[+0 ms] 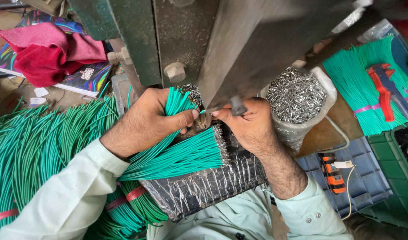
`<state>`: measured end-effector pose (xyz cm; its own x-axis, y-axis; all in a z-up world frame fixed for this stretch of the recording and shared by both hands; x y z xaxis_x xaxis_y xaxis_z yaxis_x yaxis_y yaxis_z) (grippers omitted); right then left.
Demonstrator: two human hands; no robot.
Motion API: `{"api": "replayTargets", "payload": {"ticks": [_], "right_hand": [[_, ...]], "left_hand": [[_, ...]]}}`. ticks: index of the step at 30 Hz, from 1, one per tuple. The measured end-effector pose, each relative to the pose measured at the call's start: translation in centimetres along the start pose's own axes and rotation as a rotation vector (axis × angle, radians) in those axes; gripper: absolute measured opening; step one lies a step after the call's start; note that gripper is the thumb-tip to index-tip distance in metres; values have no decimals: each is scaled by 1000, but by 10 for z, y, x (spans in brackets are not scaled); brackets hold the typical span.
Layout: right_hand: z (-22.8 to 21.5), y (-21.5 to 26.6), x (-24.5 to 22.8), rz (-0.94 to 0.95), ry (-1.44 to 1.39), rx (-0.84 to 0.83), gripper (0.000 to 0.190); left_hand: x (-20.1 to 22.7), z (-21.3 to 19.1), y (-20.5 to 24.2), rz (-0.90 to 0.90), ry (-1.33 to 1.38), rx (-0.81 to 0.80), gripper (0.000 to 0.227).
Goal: The person repeatedly inserts green insulated wires into a press machine and crimps metal connectors onto their ends. The person holds a bundle of wires in the left hand and feeds individual wires into the press with the right hand, then removes the finished wire and places it into a tray.
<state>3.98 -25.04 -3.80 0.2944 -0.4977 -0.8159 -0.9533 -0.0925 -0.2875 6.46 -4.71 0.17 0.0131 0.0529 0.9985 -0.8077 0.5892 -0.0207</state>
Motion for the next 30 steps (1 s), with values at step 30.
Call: {"api": "replayTargets", "payload": {"ticks": [30], "right_hand": [[-60, 37, -45, -86, 645, 4, 16]], "left_hand": [[4, 3, 4, -18, 44, -9, 10]]}}
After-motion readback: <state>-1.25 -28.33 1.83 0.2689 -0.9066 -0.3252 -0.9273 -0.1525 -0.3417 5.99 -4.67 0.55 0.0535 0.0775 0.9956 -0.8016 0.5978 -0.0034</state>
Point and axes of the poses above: each hand's wrist, its own y-axis away from the middle knuckle, its own z-axis out of the palm, x = y × z, the point moved 8 cm from there along -y, towards the middle knuckle, and after that the axes turned 14 degrees about y, right-handed, at the moved point
